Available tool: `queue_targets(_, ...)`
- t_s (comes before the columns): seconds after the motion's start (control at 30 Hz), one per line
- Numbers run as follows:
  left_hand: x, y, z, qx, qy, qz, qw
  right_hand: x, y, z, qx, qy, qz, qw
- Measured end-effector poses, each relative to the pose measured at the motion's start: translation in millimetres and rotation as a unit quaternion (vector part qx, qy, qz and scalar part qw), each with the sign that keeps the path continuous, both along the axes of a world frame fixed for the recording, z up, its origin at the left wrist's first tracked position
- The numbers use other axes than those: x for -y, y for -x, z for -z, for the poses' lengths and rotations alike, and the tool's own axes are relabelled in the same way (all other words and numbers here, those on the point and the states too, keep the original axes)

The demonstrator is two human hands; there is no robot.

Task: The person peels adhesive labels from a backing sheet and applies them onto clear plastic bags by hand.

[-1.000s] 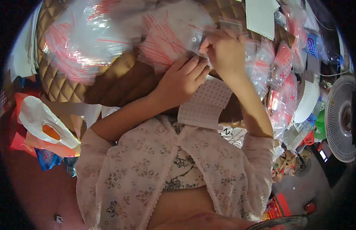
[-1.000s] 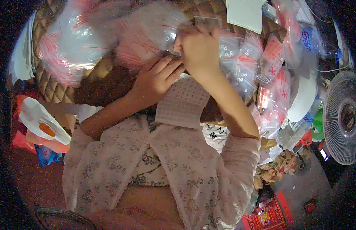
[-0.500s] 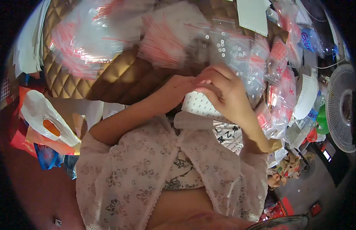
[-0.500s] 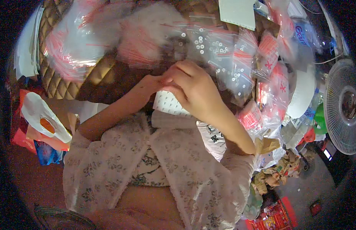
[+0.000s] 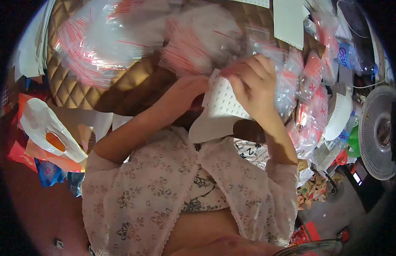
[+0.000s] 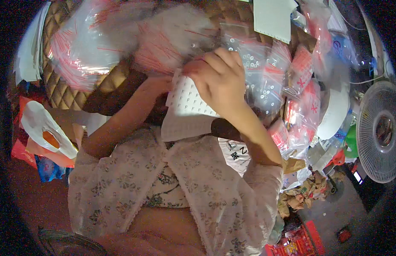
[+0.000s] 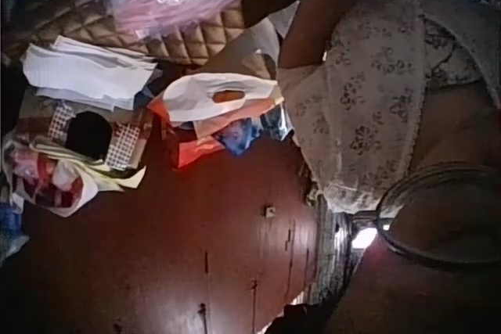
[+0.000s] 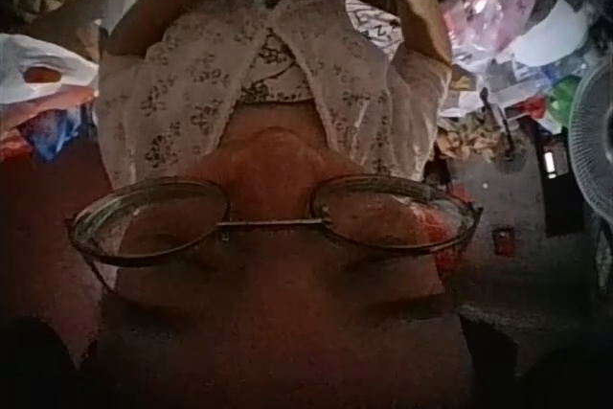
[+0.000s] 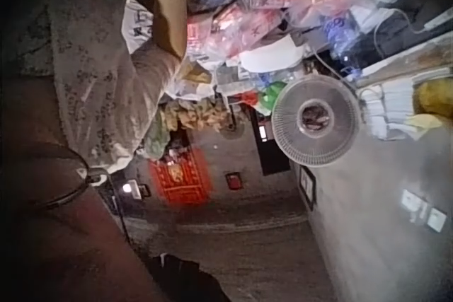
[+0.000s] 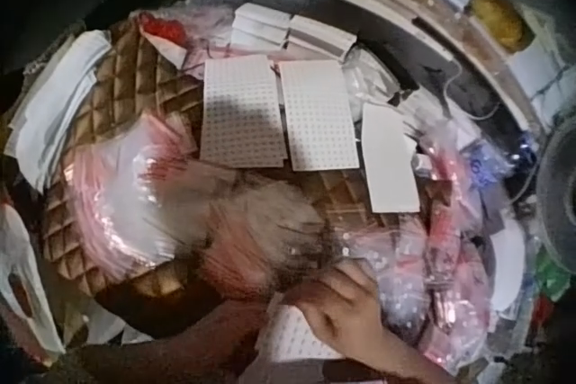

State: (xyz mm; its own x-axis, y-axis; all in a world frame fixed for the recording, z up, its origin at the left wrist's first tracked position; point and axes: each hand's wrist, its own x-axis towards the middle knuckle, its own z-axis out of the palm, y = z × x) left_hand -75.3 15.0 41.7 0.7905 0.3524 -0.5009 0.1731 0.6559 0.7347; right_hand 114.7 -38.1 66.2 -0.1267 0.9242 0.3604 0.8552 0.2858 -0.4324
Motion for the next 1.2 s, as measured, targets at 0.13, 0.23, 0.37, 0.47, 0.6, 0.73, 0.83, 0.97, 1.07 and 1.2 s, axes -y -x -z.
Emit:
queue_targets(0.13, -13, 6, -4, -0.024, 0.013, 0.008, 1.000, -11, 12, 0, 0.096, -0.043, -0.064, 0.992)
queue_targets(0.23, -4, 10, -1, 0.010, -0.044, -0.117, 0.992, -14, 5, -5, -0.072, 0.039, -0.102, 0.991)
queue_targets(0.37, -12, 11, 8, -0.087, -0.628, 0.093, 0.767, -27, -15, 14, -0.221, 0.158, 0.140, 0.952)
queue_targets(0.47, -22, -2, 22, -0.101, -0.784, 0.069, 0.608, -35, -6, 30, -0.078, 0.203, 0.054, 0.975)
queue_targets(0.6, -23, -7, 34, -0.108, -0.789, 0.079, 0.599, -39, -19, 32, 0.201, 0.125, 0.155, 0.959)
queue_targets(0.73, -13, -9, 38, -0.094, -0.782, 0.086, 0.610, -39, -38, 25, 0.177, 0.186, 0.170, 0.951)
queue_targets(0.83, -5, -13, 36, -0.092, -0.764, 0.092, 0.632, -33, -47, 31, 0.185, 0.183, 0.180, 0.949)
queue_targets(0.97, 0, -16, 37, -0.103, -0.759, 0.113, 0.632, -34, -46, 18, 0.152, 0.162, 0.181, 0.958)
queue_targets(1.07, 2, -17, 37, -0.105, -0.767, 0.124, 0.620, -34, -20, 21, 0.053, 0.182, 0.058, 0.980)
queue_targets(1.2, 1, -19, 35, -0.080, -0.750, 0.125, 0.644, -33, -17, 37, 0.197, 0.145, 0.133, 0.961)
